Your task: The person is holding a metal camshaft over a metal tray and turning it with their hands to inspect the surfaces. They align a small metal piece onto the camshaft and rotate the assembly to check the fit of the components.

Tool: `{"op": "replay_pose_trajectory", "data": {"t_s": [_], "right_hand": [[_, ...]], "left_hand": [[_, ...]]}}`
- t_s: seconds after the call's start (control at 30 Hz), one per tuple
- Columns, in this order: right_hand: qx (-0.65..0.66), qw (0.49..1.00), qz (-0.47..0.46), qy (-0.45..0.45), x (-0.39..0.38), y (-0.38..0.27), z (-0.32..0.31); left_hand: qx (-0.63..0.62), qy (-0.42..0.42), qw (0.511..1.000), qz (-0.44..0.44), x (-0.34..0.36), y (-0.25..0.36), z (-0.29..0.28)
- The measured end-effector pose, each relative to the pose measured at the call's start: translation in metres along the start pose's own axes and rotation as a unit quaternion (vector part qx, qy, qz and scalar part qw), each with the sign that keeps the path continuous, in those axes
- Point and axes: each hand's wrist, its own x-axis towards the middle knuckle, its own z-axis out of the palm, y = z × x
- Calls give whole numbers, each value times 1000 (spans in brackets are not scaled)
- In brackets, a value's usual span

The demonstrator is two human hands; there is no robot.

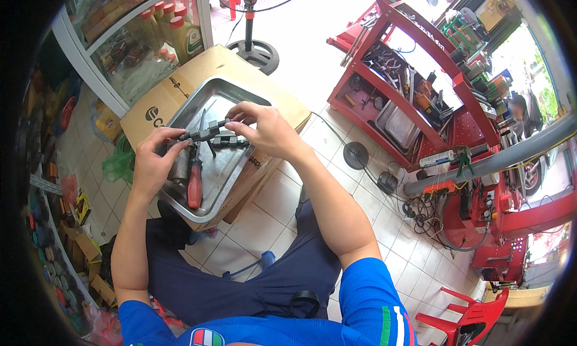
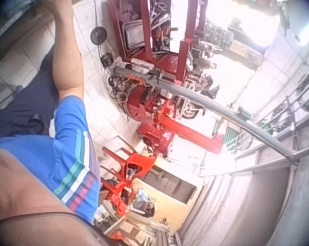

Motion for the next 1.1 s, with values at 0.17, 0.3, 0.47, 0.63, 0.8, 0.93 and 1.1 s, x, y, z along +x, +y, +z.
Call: {"op": "replay_pose_trajectory", "data": {"t_s": [0.17, 0.3, 0.47, 0.63, 0.8, 0.93, 1.1], "right_hand": [[-47, 996, 54, -50, 1, -6, -5], [-7, 1000, -8, 21, -3, -7, 3], [3, 999, -44, 16, 0, 0, 2], [1, 1000, 10, -6, 0, -4, 2], [-17, 999, 30, -15, 0, -5, -1], [17, 1000, -5, 14, -4, -12, 3], [-1, 1000, -22, 7, -1, -7, 2]], "left_hand": [[-2, 2, 1000, 3, 0, 0, 0], [-3, 0, 1000, 6, 0, -1, 0], [-5, -1, 1000, 7, 0, 0, 0], [-4, 7, 1000, 10, 0, 0, 1], [-7, 7, 1000, 16, 0, 0, 1], [-4, -1, 1000, 4, 0, 0, 0], [-3, 0, 1000, 7, 0, 0, 0]]}}
